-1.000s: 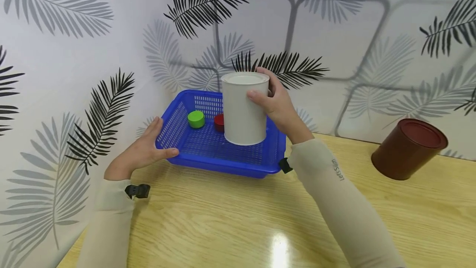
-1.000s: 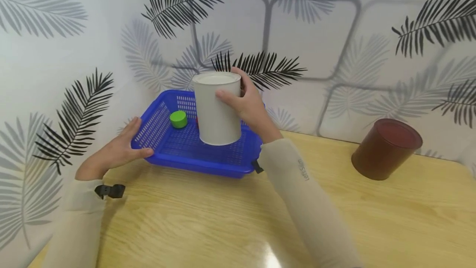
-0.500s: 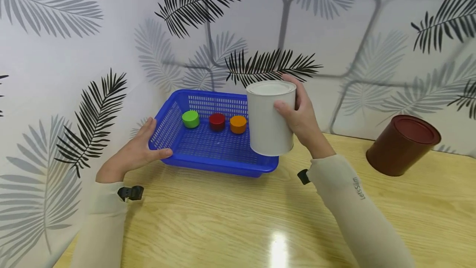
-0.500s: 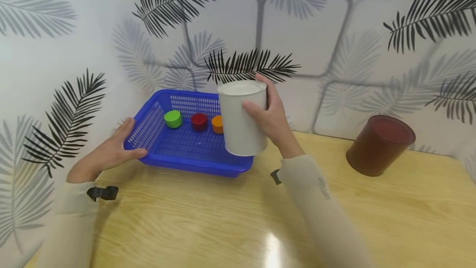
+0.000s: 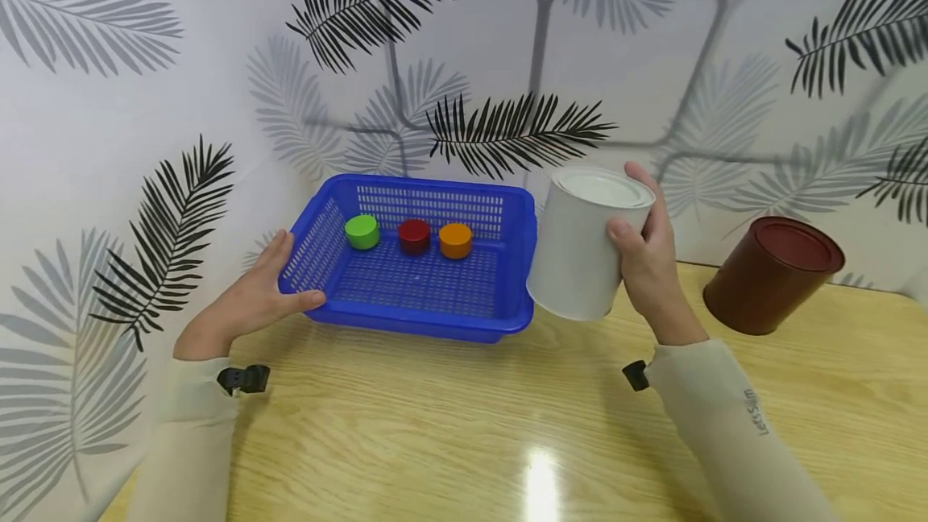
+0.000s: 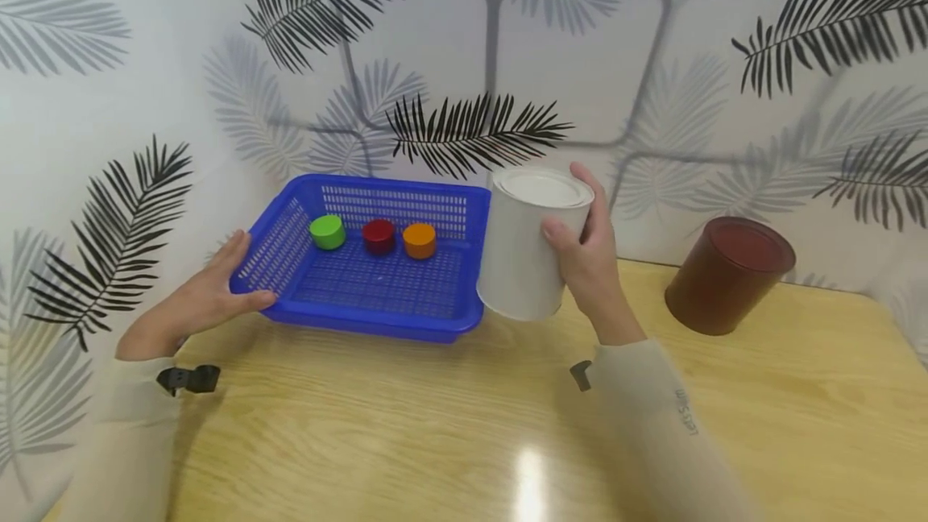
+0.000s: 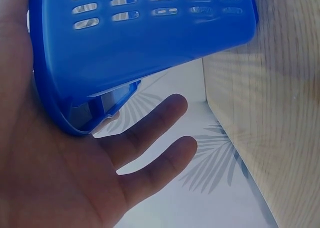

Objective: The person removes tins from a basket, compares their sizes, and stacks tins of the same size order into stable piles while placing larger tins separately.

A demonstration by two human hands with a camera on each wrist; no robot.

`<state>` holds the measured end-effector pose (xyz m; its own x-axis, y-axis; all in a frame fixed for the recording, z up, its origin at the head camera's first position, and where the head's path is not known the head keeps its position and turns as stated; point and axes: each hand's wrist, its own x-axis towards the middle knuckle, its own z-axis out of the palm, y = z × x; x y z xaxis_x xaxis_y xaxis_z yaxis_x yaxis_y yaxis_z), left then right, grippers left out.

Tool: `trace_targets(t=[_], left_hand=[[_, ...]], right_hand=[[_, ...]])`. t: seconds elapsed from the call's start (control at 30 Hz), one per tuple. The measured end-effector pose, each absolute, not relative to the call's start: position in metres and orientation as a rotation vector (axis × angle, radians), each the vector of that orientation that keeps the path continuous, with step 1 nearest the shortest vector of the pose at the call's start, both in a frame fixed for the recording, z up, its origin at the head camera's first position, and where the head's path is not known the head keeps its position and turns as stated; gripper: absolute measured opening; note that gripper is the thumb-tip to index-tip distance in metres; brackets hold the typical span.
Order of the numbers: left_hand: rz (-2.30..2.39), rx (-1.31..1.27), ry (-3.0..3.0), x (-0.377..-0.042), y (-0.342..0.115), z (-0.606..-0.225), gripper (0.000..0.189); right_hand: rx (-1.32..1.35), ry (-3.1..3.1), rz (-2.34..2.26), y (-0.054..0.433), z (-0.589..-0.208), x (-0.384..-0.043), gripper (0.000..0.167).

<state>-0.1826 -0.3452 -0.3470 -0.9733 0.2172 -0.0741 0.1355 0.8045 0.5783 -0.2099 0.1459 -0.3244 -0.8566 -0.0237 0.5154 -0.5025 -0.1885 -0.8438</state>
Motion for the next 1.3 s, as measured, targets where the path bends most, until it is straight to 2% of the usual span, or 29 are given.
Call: trace_targets(t=[0.43, 0.77, 1.1, 1.3], left_hand=[[0.868, 0.294, 2.852, -0.183, -0.345, -0.345, 0.117], [0.884, 0.299, 2.856, -0.182, -0.345, -0.346, 0.116], [0.887, 0.287, 2.845, -0.180, -0.345, -0.346, 0.116], [0.880, 0.303, 2.850, -0.182, -0.344, -0.347, 0.116]], right_hand=[[0.397, -1.598, 2.086, 0.210, -0.357, -0.174, 0.078], [0.261, -1.763, 1.939, 0.249, -0.367, -0.145, 0.076], [0.176, -2.021, 1.909, 0.308, -0.379, -0.118, 0.084], [0.162, -2.003, 1.916, 0.331, -0.385, -0.108, 0.082]])
